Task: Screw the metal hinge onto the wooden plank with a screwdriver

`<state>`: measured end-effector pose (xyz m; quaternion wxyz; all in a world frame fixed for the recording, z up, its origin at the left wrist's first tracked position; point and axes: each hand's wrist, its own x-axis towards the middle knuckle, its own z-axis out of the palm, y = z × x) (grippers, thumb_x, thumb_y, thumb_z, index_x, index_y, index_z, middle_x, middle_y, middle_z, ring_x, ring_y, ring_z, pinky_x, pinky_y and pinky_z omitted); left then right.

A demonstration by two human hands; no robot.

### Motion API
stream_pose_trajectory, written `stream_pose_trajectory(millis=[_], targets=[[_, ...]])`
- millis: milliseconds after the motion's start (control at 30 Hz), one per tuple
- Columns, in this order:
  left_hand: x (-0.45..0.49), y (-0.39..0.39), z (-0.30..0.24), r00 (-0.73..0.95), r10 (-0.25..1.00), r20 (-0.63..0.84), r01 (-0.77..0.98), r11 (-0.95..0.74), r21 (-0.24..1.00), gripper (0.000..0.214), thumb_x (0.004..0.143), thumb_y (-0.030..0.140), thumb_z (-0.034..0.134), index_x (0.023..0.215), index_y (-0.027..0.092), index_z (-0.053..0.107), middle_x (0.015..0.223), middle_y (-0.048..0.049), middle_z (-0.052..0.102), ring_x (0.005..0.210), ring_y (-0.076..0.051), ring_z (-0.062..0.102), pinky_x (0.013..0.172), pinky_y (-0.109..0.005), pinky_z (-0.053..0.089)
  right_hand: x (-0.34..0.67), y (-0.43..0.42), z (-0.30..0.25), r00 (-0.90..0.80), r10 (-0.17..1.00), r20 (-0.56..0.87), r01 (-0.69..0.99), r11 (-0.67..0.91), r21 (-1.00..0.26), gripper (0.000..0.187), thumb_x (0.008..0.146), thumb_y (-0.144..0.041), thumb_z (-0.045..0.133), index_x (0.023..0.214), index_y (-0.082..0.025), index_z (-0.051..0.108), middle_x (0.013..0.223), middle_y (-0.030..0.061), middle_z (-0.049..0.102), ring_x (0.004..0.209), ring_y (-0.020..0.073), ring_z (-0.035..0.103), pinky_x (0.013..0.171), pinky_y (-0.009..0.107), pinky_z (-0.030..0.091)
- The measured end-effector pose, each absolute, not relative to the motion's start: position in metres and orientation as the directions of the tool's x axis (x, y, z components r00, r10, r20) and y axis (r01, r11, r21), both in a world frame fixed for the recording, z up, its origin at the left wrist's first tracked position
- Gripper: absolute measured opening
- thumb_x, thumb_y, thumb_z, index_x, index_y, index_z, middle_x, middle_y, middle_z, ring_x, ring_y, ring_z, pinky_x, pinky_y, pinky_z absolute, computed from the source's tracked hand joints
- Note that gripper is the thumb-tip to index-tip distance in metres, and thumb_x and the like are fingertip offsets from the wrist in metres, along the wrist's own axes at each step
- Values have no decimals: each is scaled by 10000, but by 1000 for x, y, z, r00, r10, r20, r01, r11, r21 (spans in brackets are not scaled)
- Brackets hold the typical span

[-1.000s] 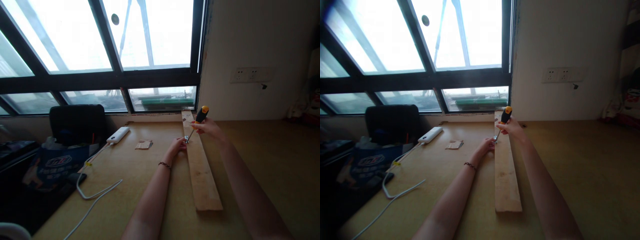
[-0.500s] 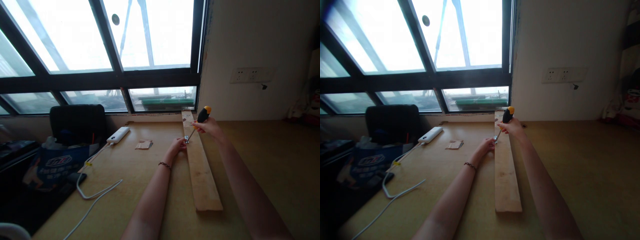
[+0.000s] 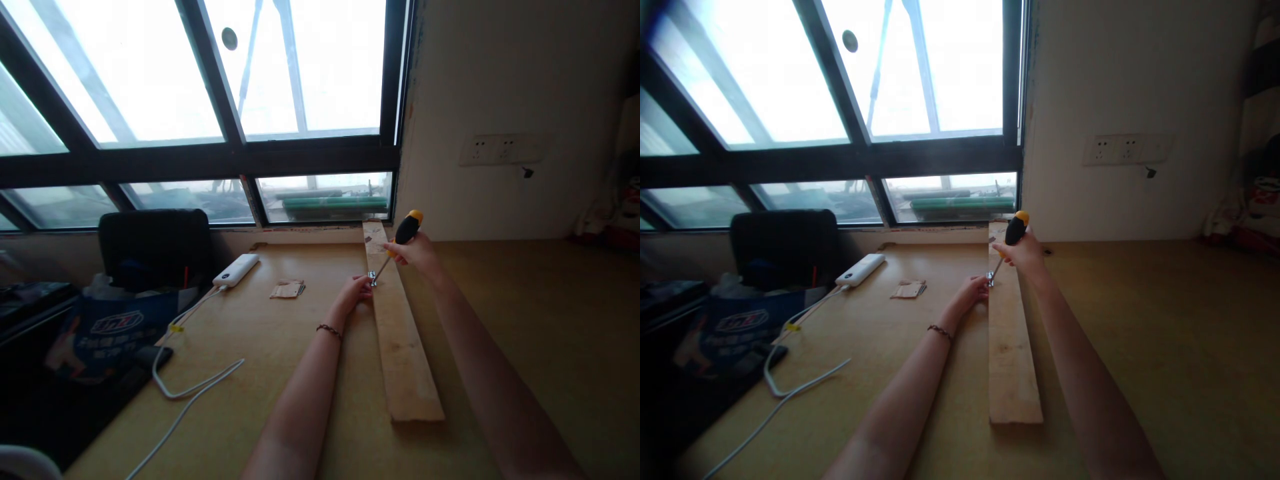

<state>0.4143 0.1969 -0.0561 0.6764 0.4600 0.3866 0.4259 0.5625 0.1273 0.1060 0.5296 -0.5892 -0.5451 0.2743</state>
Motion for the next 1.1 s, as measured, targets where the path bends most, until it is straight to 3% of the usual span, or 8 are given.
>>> stream_pose_trajectory(millis=[167,367,567,733,800,867,967,1100], targets=[[415,197,-56,333,934,-131,-217,212,953,198,663,277,645,761,108,612,595,-11,567,479,-64,532,490,-178,454,571,118,116,55,990,132,130,124,-984,258,543,-103,716,759,-123,576,800,64,678,519,105,608,434,177,472],[416,199,-58,297,945,-136,-202,202,958,177,661,266,649,733,112,599,555,1,558,458,-61,520,463,-169,445,565,137,96,302,921,246,259,169,-951,306,506,-294,784,655,-130,572,578,46,630,487,154,609,359,183,418],[416,197,-55,310,943,-121,-184,184,965,166,663,255,635,724,108,589,554,5,543,437,-63,511,440,-175,438,567,141,97,500,777,384,149,359,-921,386,615,-521,668,682,-164,538,529,-16,569,420,97,525,357,180,378],[418,196,-55,285,951,-122,-159,173,972,153,656,248,626,711,111,582,556,3,536,446,-65,516,433,-168,421,610,131,88,464,880,106,-222,231,-947,306,749,-492,511,708,-191,478,536,-26,546,421,93,507,393,199,418],[420,196,-55,274,955,-114,-149,159,976,154,656,255,621,695,114,571,561,2,536,440,-63,509,428,-169,414,637,129,65,438,899,6,-108,60,-992,256,729,-435,546,702,-188,482,531,-22,536,417,100,503,388,205,400],[421,197,-55,268,957,-114,-140,155,978,153,658,258,611,687,114,565,564,-1,536,434,-63,503,426,-173,413,664,128,33,494,869,-7,212,-128,-969,258,699,-420,585,687,-171,517,520,-1,533,432,117,510,400,216,381],[422,198,-56,261,958,-116,-125,153,980,155,660,260,600,678,111,562,561,-6,535,433,-67,498,421,-178,409,697,129,-14,477,874,92,604,-250,-757,220,665,-347,618,743,-144,587,655,60,617,599,167,595,514,237,407],[424,197,-56,236,966,-102,-100,129,987,202,659,306,606,660,108,564,598,-33,567,455,-72,503,407,-175,385,714,128,-47,419,899,129,791,-291,-539,326,669,-341,598,934,-158,645,833,103,671,804,233,624,615,263,408]])
